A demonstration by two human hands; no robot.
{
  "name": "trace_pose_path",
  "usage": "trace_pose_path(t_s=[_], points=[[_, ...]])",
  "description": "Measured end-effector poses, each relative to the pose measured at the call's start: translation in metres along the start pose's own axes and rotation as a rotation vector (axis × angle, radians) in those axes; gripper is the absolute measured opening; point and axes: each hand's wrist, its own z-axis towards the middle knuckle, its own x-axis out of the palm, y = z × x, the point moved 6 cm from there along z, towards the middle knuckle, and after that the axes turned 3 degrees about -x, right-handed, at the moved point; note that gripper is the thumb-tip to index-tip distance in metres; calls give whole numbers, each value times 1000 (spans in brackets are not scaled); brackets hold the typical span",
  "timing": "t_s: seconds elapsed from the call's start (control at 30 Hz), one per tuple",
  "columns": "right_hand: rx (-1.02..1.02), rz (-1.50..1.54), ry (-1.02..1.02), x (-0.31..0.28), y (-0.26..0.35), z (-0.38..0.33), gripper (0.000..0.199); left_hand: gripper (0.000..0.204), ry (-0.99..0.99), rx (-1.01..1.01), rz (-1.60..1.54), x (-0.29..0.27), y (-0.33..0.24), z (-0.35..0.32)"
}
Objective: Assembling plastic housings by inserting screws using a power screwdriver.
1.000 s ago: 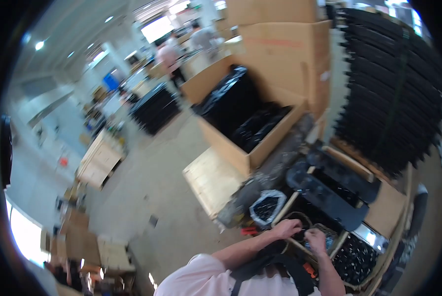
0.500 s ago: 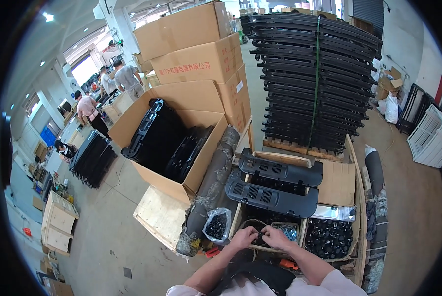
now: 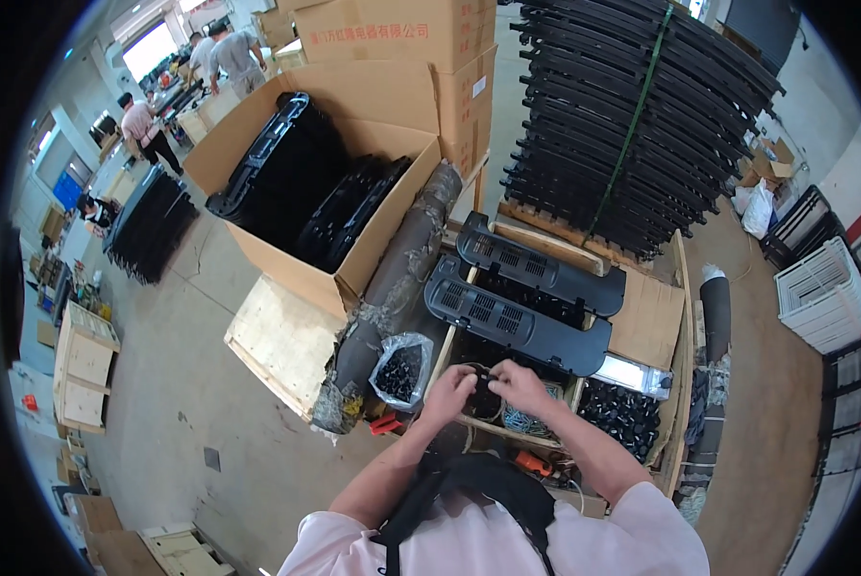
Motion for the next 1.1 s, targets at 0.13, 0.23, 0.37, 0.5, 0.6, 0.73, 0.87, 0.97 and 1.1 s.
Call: trace_pose_path(t_s=[0.13, 0.23, 0.37, 0.5, 0.6, 0.73, 0.87, 0.97, 1.1], points=[[-39, 292, -191, -46, 34, 42, 33, 30, 40, -196, -118, -8, 12, 2], [-67, 47, -397, -86, 45, 88, 30, 29, 31, -123, -29, -8, 11, -2], [49, -260, -483, -113, 25, 141, 34, 30, 120, -107, -25, -2, 7, 0], [51, -355, -455, -104, 28, 170, 33, 30, 163, -141, -27, -1, 8, 1], [95, -384, -388, -94, 33, 185, 32, 28, 120, -105, -41, -6, 18, 3], [-15, -441, -404, -96, 36, 191, 31, 26, 210, -374, -368, -6, 14, 6], [-33, -503, -387, -94, 36, 191, 31, 25, 276, -416, -477, -10, 14, 8], [-39, -482, -381, -93, 40, 191, 33, 26, 289, -491, -597, -13, 17, 6], [-114, -487, -411, -94, 56, 187, 34, 30, 344, -512, -698, -13, 21, 4]])
